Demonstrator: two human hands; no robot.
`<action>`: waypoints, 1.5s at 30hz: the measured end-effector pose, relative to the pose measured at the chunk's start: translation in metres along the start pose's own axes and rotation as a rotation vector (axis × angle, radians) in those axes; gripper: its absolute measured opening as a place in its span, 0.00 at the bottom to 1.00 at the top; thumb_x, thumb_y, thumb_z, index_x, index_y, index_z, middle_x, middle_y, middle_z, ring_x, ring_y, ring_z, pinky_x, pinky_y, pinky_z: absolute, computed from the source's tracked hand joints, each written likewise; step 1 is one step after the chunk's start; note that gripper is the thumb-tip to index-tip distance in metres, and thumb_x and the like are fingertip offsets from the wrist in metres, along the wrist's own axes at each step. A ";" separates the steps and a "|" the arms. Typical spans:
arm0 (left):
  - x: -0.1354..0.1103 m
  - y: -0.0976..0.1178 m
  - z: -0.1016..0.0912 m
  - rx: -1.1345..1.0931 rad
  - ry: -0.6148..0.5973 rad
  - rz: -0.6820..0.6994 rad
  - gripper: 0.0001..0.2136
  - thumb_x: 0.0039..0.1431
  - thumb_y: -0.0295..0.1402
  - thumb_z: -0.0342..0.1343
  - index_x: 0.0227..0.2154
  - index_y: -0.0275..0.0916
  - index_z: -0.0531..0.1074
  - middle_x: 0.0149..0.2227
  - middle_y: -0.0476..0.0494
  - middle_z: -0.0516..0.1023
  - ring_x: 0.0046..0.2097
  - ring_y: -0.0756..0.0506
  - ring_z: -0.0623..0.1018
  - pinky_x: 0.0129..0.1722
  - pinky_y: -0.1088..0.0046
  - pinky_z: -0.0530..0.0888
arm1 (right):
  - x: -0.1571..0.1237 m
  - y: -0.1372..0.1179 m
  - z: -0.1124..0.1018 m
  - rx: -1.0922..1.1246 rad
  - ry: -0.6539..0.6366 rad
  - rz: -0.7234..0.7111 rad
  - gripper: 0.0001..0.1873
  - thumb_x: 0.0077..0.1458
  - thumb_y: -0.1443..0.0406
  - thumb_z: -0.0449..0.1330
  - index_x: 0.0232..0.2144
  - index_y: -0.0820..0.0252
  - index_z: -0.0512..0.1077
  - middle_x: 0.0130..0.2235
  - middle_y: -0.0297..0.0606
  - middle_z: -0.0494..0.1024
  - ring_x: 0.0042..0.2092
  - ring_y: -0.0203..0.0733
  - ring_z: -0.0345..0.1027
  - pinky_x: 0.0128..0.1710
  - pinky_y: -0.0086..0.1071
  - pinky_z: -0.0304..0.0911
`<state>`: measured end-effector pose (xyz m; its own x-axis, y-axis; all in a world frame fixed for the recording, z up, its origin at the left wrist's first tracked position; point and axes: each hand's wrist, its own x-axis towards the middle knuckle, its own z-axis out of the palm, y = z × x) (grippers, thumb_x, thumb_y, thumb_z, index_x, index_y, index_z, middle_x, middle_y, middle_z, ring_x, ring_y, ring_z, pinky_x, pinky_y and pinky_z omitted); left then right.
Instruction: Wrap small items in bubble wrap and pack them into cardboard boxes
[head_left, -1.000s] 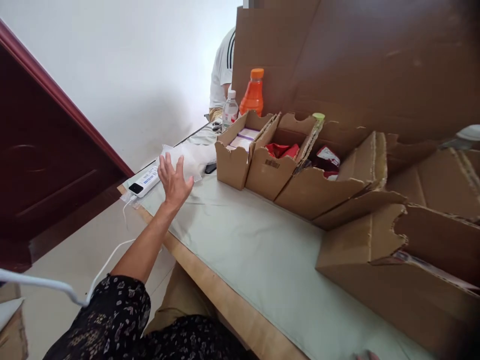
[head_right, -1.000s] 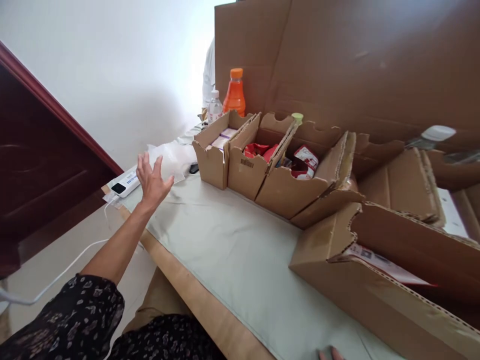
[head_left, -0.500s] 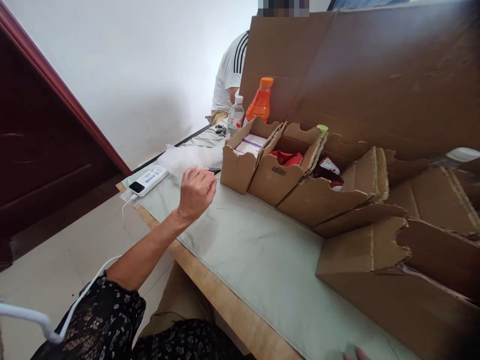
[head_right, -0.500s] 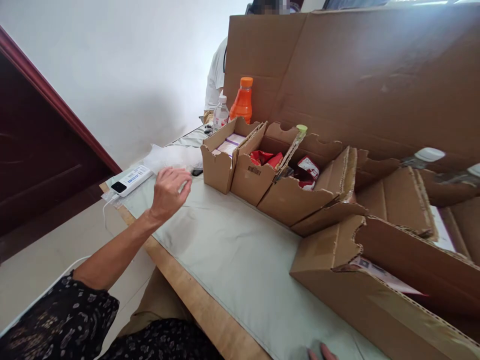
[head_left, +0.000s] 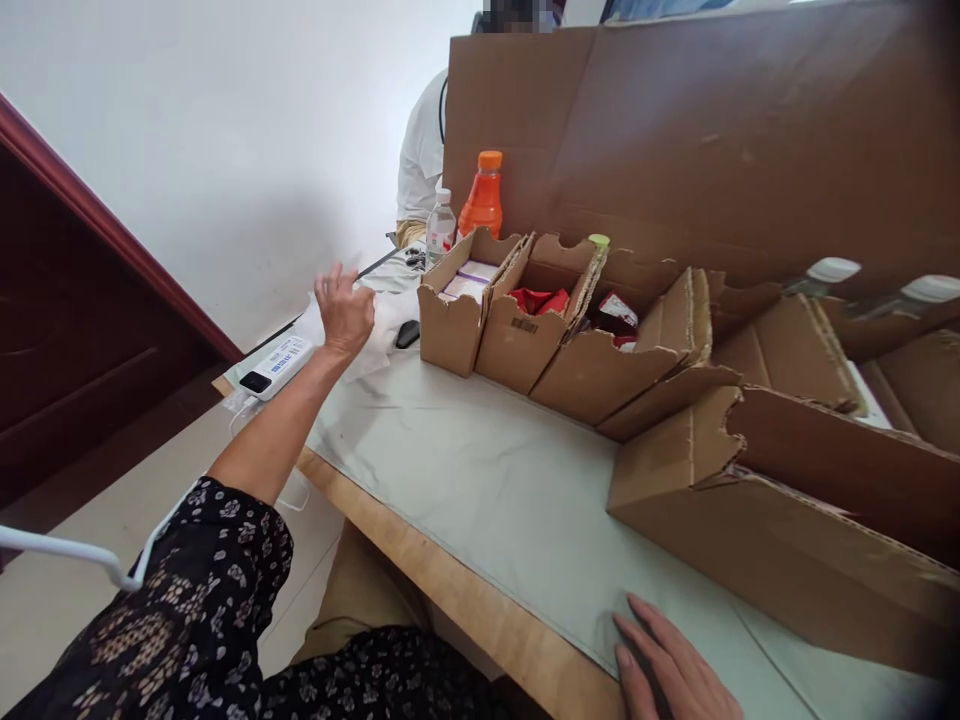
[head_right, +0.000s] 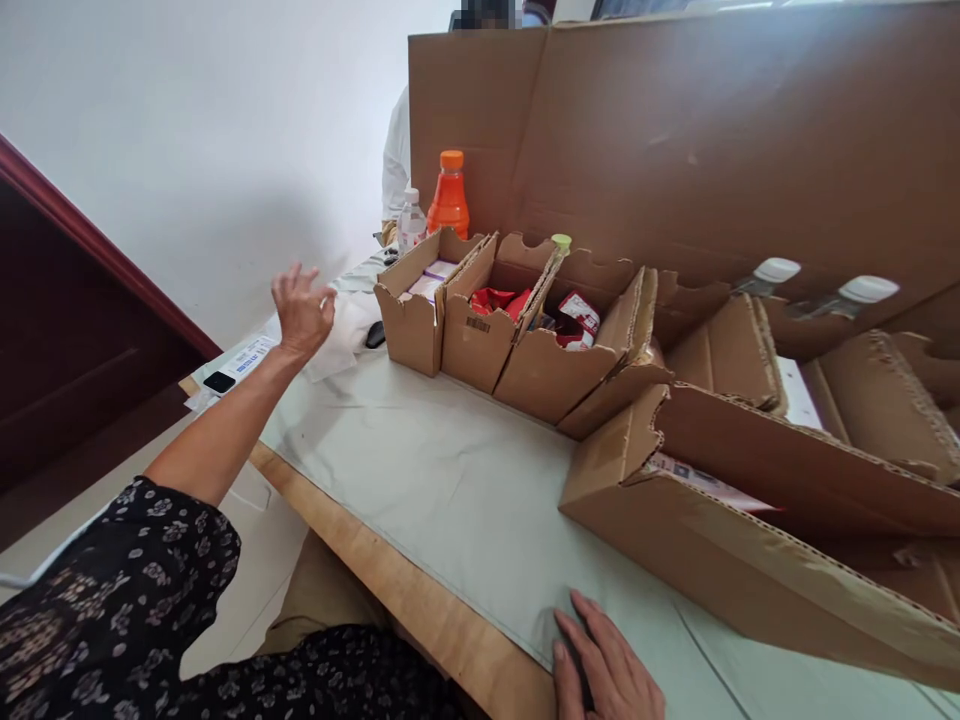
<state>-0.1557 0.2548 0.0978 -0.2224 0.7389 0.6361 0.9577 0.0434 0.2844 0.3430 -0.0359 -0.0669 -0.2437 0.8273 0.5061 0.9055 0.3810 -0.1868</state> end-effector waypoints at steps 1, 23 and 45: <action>0.002 0.001 -0.009 -0.002 0.044 0.004 0.10 0.62 0.28 0.53 0.35 0.41 0.80 0.61 0.35 0.77 0.70 0.31 0.65 0.71 0.42 0.55 | 0.000 -0.001 0.001 0.009 0.005 0.017 0.17 0.68 0.57 0.52 0.48 0.54 0.78 0.55 0.44 0.81 0.53 0.54 0.78 0.51 0.47 0.70; -0.219 0.116 -0.098 -0.528 -0.455 0.854 0.10 0.64 0.20 0.51 0.40 0.40 0.75 0.43 0.43 0.85 0.43 0.45 0.84 0.52 0.59 0.79 | 0.121 -0.068 -0.011 0.128 -0.252 -0.230 0.05 0.56 0.70 0.63 0.32 0.55 0.78 0.60 0.43 0.77 0.69 0.59 0.59 0.66 0.58 0.51; -0.270 0.164 -0.033 -0.275 -0.778 0.773 0.27 0.69 0.42 0.53 0.68 0.38 0.63 0.71 0.29 0.63 0.73 0.28 0.61 0.71 0.36 0.52 | 0.078 -0.072 -0.016 0.093 -0.369 0.016 0.21 0.69 0.63 0.53 0.61 0.60 0.70 0.67 0.47 0.70 0.68 0.52 0.62 0.66 0.49 0.57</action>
<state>0.0548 0.0403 -0.0032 0.6780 0.7255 0.1183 0.6951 -0.6851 0.2177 0.2645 -0.0056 -0.0009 -0.3542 0.9199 0.1682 0.8788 0.3889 -0.2764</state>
